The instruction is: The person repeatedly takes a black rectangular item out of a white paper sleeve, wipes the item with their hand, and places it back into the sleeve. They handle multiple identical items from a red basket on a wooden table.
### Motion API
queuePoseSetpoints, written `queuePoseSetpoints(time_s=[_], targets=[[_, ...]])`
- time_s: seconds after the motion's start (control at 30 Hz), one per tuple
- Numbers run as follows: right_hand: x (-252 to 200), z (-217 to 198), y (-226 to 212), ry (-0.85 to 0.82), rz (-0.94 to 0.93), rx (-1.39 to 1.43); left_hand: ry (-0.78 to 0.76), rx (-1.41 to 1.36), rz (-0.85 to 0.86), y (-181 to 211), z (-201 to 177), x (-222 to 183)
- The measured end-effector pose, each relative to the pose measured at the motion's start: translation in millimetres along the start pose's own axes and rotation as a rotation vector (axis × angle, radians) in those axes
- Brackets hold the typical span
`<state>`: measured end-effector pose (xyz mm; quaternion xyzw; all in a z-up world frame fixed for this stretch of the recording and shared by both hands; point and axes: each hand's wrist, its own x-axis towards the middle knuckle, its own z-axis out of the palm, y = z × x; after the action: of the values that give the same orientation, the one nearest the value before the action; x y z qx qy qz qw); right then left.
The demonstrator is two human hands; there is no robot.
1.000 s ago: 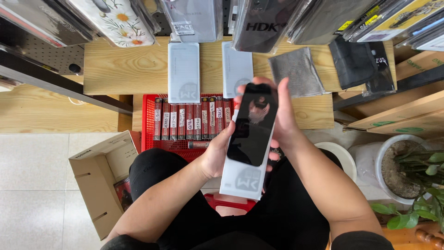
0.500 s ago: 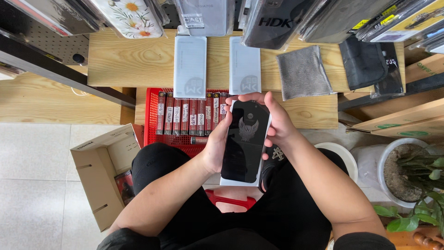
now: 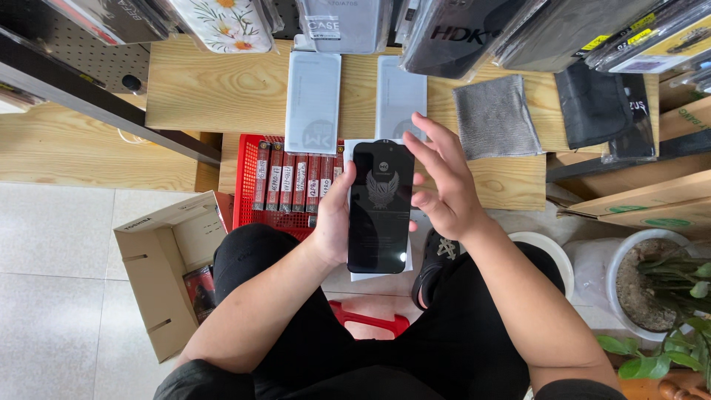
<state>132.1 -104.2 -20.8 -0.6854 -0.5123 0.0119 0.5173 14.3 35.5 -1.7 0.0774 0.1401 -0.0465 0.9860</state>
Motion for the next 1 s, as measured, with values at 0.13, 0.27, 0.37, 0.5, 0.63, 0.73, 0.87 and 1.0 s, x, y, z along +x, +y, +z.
queuePoseSetpoints(time_s=[0.13,0.27,0.37,0.5,0.63,0.73,0.87,1.0], targets=[[2,2,6,-0.026,-0.030,-0.072,0.015,0.058,0.050,-3,2,-2],[6,7,-2,-0.008,-0.074,-0.174,-0.012,0.108,0.067,1,-18,3],[2,19,-8,-0.023,-0.103,-0.227,0.004,0.173,0.090,13,-23,7],[-5,39,-18,-0.053,-0.198,-0.294,0.037,0.200,0.142,26,-5,5],[-13,51,-39,-0.093,-0.271,-0.275,0.017,0.152,0.130,51,-14,10],[-23,58,-44,-0.122,-0.290,-0.292,-0.032,0.120,0.117,52,3,2],[-23,56,-44,-0.163,-0.333,-0.305,-0.007,0.075,0.113,47,13,-2],[-17,49,-40,-0.170,-0.339,-0.339,-0.015,0.055,0.110,42,6,3]])
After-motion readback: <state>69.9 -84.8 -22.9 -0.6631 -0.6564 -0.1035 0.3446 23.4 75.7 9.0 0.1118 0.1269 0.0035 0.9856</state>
